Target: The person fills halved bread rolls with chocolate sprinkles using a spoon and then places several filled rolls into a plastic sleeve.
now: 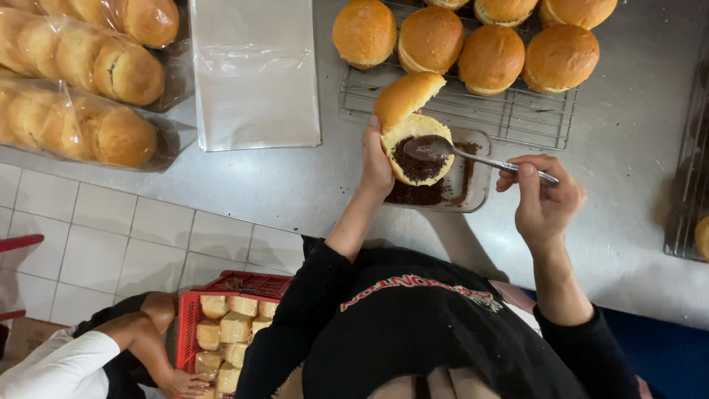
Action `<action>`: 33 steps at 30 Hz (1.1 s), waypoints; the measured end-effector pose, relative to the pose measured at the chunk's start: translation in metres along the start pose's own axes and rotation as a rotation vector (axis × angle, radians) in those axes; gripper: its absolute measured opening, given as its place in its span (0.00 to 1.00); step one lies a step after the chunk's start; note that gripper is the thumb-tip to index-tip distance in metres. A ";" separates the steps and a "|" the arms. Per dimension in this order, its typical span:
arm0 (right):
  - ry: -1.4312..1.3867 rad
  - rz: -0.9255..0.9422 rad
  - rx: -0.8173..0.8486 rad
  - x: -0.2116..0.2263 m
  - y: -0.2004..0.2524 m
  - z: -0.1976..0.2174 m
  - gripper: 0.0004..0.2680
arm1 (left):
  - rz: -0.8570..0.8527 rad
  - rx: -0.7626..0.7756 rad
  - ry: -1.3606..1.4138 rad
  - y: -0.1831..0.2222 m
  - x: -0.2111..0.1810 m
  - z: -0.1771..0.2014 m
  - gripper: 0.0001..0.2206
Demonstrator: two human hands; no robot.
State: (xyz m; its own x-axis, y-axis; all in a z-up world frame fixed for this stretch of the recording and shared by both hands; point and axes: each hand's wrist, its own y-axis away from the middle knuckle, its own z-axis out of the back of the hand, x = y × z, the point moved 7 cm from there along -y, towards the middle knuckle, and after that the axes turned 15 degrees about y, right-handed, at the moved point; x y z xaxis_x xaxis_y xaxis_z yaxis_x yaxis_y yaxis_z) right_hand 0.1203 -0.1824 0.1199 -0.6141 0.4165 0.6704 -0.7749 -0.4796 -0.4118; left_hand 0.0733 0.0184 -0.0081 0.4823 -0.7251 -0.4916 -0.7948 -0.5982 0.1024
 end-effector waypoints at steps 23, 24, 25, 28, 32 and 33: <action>0.026 0.479 0.398 0.059 -0.046 -0.061 0.17 | -0.122 0.386 -0.775 0.009 -0.059 -0.047 0.23; 0.059 0.516 0.404 0.062 -0.045 -0.062 0.16 | -0.082 0.285 -0.680 0.003 -0.059 -0.033 0.24; 0.093 0.548 0.412 0.064 -0.042 -0.062 0.14 | -0.039 0.183 -0.583 -0.001 -0.057 -0.018 0.26; 0.237 0.576 0.363 0.062 -0.033 -0.065 0.17 | 0.074 0.040 -0.284 -0.007 -0.030 -0.007 0.27; 0.234 0.466 0.356 0.039 -0.053 -0.057 0.21 | 0.273 -0.027 0.006 -0.012 0.008 -0.011 0.27; 0.097 0.391 0.361 0.028 -0.063 -0.051 0.22 | 0.305 -0.036 0.098 -0.013 0.015 -0.014 0.24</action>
State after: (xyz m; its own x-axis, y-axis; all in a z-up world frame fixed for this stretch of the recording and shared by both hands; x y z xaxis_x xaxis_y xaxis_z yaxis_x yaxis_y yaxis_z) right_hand 0.1443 -0.1010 0.1333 -0.8707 0.2148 0.4424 -0.3952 -0.8410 -0.3695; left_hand 0.0962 0.0100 -0.0046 0.2582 -0.9013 -0.3479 -0.8955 -0.3584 0.2638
